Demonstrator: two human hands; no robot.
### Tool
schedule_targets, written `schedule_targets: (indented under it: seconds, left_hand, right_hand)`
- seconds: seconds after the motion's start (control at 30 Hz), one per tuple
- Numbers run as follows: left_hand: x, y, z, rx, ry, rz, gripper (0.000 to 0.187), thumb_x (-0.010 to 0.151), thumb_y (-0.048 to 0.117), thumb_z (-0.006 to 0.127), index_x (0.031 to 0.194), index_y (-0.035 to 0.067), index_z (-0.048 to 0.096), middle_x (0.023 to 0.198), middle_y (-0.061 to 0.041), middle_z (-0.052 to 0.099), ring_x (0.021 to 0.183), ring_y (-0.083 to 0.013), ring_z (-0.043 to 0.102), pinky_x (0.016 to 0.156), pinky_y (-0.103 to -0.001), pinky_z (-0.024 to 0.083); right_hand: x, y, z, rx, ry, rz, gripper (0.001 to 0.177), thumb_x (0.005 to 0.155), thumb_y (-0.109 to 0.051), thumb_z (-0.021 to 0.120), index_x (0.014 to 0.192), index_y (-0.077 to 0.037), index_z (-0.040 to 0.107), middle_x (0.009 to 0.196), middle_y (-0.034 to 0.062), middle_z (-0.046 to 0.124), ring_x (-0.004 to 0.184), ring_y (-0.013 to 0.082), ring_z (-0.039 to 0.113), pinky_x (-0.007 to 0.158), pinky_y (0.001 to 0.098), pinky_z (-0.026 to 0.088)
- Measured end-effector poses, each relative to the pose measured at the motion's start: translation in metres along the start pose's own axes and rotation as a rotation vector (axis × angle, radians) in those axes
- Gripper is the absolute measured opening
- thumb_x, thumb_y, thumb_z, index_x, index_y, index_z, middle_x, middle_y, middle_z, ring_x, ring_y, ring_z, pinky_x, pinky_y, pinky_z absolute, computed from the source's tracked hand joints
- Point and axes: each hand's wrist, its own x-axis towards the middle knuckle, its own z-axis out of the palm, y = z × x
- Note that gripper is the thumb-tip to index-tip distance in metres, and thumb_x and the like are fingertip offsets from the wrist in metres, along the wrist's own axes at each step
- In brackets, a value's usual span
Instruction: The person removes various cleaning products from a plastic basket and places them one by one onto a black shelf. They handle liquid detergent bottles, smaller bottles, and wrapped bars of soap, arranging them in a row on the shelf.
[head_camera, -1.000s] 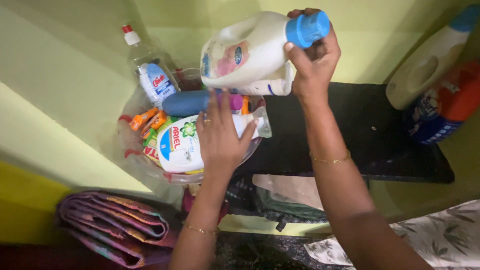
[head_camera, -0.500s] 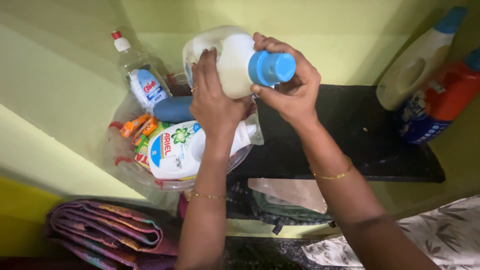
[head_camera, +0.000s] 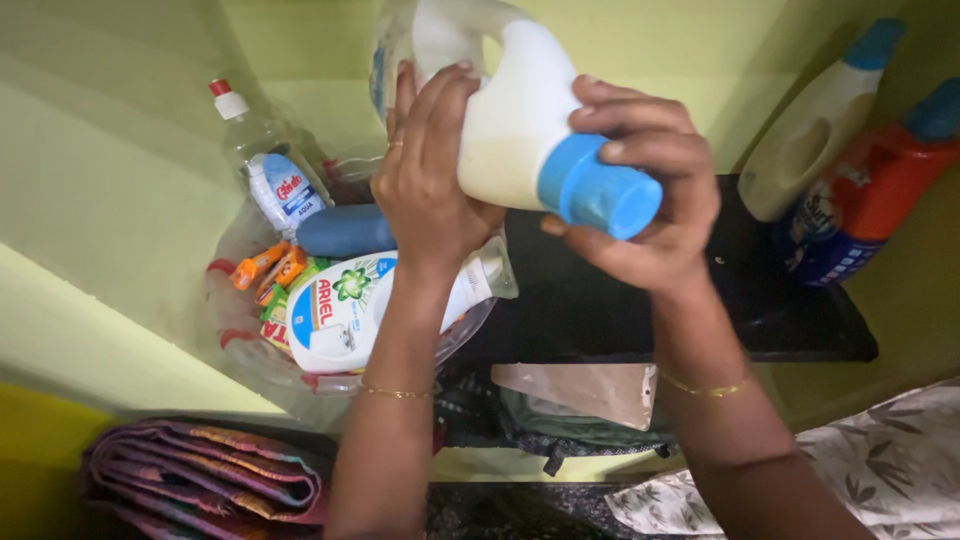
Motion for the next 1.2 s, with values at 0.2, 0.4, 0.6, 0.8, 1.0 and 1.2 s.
schedule_targets:
  seconds: [0.2, 0.4, 0.6, 0.8, 1.0, 1.2]
  left_hand:
    - [0.014, 0.019, 0.014, -0.115, -0.128, 0.042, 0.071, 0.082, 0.020, 0.081, 0.147, 0.015, 0.052, 0.147, -0.006, 0.062, 0.140, -0.0367, 0.056, 0.118, -0.041, 0.050]
    - [0.015, 0.052, 0.050, -0.315, -0.178, 0.022, 0.073, 0.082, 0.025, 0.087, 0.145, 0.021, 0.050, 0.143, -0.002, 0.061, 0.139, -0.0293, 0.059, 0.115, -0.037, 0.054]
    - [-0.008, 0.076, 0.087, -0.545, -0.320, -0.192, 0.086, 0.066, 0.019, 0.084, 0.146, 0.018, 0.051, 0.144, -0.004, 0.063, 0.130, -0.0291, 0.068, 0.106, -0.038, 0.060]
    - [-0.048, 0.085, 0.129, -0.678, -0.496, -0.492, 0.085, 0.060, 0.020, 0.084, 0.140, 0.012, 0.057, 0.128, -0.014, 0.071, 0.116, -0.0317, 0.072, 0.098, -0.040, 0.058]
    - [-0.081, 0.079, 0.150, -0.795, -0.681, -0.729, 0.080, 0.057, 0.022, 0.083, 0.134, 0.008, 0.064, 0.117, -0.016, 0.077, 0.108, -0.0272, 0.076, 0.096, -0.037, 0.058]
    - [-0.101, 0.069, 0.161, -1.068, -0.732, -0.679, 0.080, 0.061, 0.015, 0.082, 0.138, 0.004, 0.061, 0.119, -0.013, 0.075, 0.108, -0.0224, 0.074, 0.099, -0.035, 0.056]
  right_hand:
    - [-0.002, -0.016, -0.044, -0.094, 0.006, -0.012, 0.058, 0.081, -0.010, 0.088, 0.127, -0.007, 0.053, 0.137, 0.0201, 0.062, 0.133, 0.0313, 0.061, 0.119, 0.0474, 0.046]
    - [-0.018, -0.029, -0.091, -0.202, 0.073, 0.055, 0.060, 0.084, -0.014, 0.088, 0.134, -0.006, 0.055, 0.136, 0.0189, 0.062, 0.126, 0.0282, 0.062, 0.119, 0.0448, 0.047]
    - [-0.043, -0.027, -0.116, -0.251, 0.053, 0.296, 0.062, 0.093, -0.010, 0.088, 0.144, -0.002, 0.054, 0.142, 0.0139, 0.057, 0.128, 0.0239, 0.058, 0.117, 0.0386, 0.047]
    - [-0.073, 0.013, -0.144, -0.286, -0.095, 0.579, 0.061, 0.096, -0.012, 0.083, 0.147, 0.002, 0.053, 0.148, 0.0104, 0.054, 0.136, 0.0227, 0.059, 0.126, 0.0429, 0.050]
    - [-0.135, 0.052, -0.162, 0.001, -0.155, 0.952, 0.059, 0.099, -0.017, 0.070, 0.150, 0.000, 0.046, 0.147, 0.0109, 0.057, 0.138, 0.0187, 0.054, 0.118, 0.0376, 0.042]
    - [-0.199, 0.075, -0.172, 0.177, -0.102, 1.124, 0.049, 0.095, -0.023, 0.073, 0.136, 0.002, 0.060, 0.128, 0.0085, 0.069, 0.119, 0.0172, 0.063, 0.108, 0.0366, 0.049]
